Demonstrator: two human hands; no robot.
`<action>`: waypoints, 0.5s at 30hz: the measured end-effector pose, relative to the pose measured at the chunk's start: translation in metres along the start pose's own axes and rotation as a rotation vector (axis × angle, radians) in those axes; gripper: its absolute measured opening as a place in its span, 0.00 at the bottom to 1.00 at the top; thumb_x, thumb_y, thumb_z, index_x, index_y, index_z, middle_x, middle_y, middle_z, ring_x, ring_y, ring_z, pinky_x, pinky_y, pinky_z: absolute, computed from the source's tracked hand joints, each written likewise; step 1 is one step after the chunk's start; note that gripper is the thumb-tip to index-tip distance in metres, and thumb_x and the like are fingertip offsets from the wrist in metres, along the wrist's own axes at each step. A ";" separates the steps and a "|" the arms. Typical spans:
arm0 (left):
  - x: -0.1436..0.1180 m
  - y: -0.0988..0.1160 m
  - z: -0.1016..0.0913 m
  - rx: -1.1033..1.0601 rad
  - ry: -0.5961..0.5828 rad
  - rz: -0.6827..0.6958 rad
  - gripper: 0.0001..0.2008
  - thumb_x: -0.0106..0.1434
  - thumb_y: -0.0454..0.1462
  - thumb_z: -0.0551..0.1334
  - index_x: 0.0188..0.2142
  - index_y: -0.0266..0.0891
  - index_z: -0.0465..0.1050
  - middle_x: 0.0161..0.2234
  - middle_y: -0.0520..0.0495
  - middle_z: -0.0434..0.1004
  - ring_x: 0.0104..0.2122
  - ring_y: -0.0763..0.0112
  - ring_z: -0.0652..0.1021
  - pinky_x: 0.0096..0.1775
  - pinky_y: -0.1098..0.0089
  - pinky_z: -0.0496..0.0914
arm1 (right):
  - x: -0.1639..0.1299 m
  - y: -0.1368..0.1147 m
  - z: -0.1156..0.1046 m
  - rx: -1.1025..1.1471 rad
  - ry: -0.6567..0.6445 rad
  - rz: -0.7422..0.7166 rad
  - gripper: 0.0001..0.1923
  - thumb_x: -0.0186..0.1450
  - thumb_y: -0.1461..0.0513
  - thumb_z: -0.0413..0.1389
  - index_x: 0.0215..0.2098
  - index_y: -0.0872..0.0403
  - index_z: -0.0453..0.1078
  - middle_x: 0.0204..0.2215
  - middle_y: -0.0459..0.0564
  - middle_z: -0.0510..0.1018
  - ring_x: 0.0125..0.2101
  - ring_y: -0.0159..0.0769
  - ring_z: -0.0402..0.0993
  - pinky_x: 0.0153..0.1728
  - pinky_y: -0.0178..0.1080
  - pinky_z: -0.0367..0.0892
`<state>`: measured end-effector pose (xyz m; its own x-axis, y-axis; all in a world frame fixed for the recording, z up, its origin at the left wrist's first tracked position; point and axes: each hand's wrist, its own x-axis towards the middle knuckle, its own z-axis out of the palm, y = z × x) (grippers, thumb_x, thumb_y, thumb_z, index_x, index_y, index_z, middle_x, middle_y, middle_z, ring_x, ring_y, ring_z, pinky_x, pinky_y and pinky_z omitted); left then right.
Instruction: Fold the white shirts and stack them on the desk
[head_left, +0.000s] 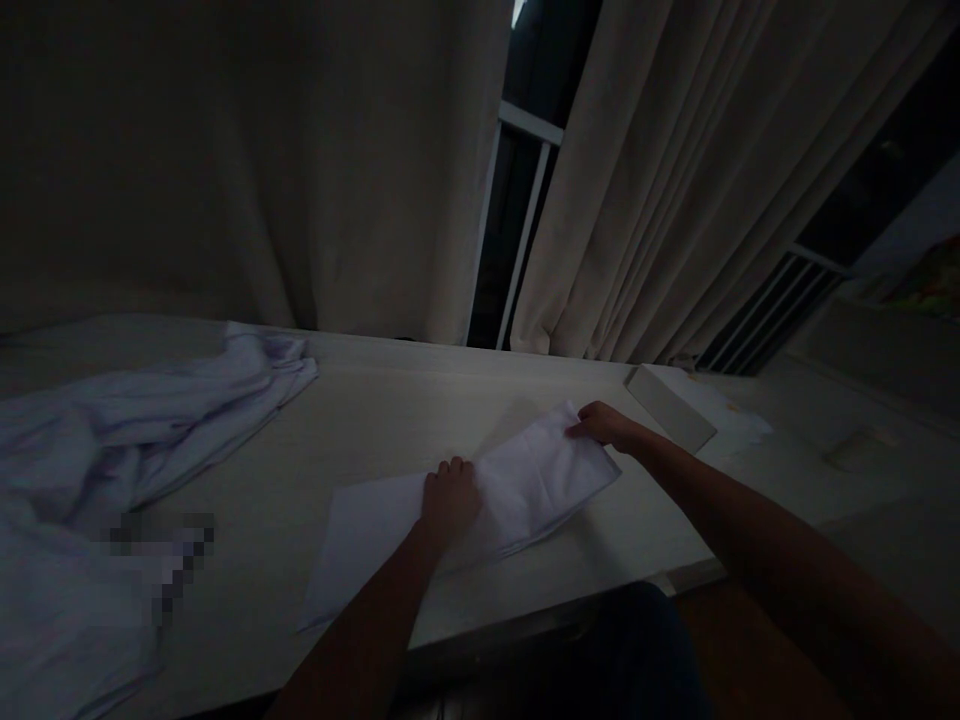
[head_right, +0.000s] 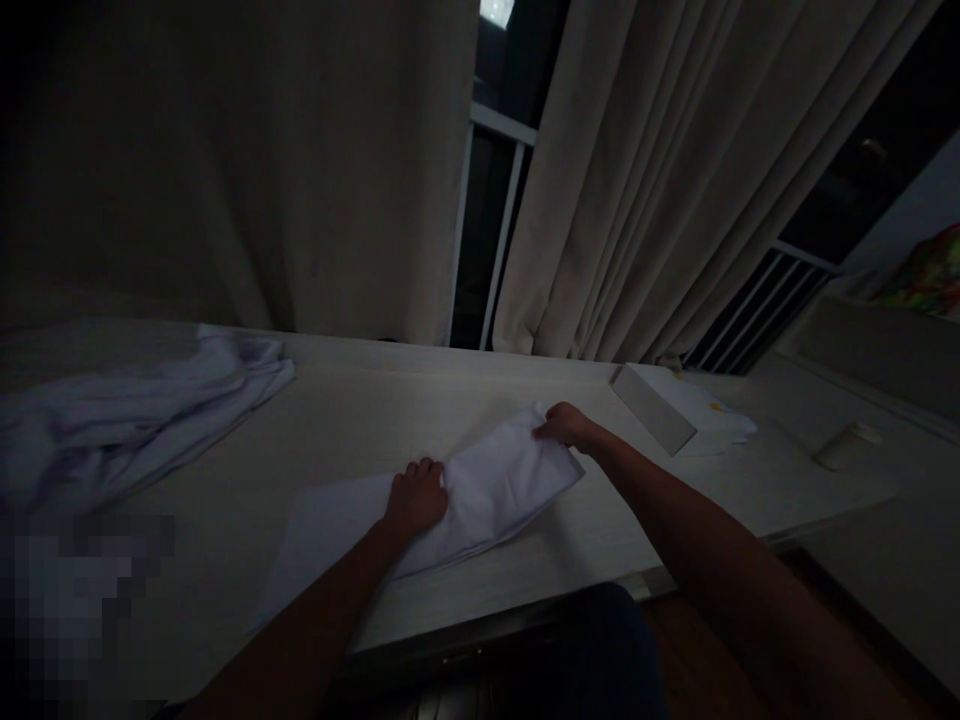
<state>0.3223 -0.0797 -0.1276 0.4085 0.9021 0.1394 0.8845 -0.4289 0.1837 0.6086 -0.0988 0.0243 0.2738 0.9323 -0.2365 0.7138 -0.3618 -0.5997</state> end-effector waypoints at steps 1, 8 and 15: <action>0.001 0.001 -0.001 -0.002 0.000 -0.006 0.20 0.62 0.38 0.51 0.52 0.38 0.68 0.52 0.35 0.68 0.50 0.55 0.68 0.47 0.57 0.63 | -0.001 -0.003 -0.001 -0.007 -0.001 -0.001 0.12 0.53 0.61 0.64 0.22 0.57 0.65 0.17 0.43 0.66 0.19 0.27 0.62 0.20 0.32 0.54; -0.036 0.015 -0.003 -0.012 0.053 0.071 0.17 0.65 0.38 0.49 0.48 0.36 0.71 0.49 0.36 0.68 0.50 0.56 0.67 0.48 0.58 0.60 | -0.005 -0.014 -0.002 -0.016 -0.011 -0.001 0.13 0.54 0.63 0.63 0.21 0.56 0.63 0.15 0.41 0.64 0.16 0.26 0.60 0.18 0.31 0.51; -0.078 0.032 0.014 -0.079 0.115 0.121 0.19 0.65 0.42 0.54 0.52 0.37 0.69 0.49 0.36 0.69 0.50 0.54 0.67 0.48 0.57 0.59 | -0.020 -0.048 -0.001 0.018 0.007 -0.013 0.12 0.55 0.66 0.62 0.21 0.57 0.63 0.15 0.42 0.65 0.16 0.27 0.63 0.18 0.30 0.55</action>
<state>0.3216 -0.1633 -0.1461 0.4783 0.8342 0.2743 0.8080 -0.5404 0.2345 0.5693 -0.1001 0.0586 0.2693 0.9369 -0.2230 0.7057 -0.3495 -0.6163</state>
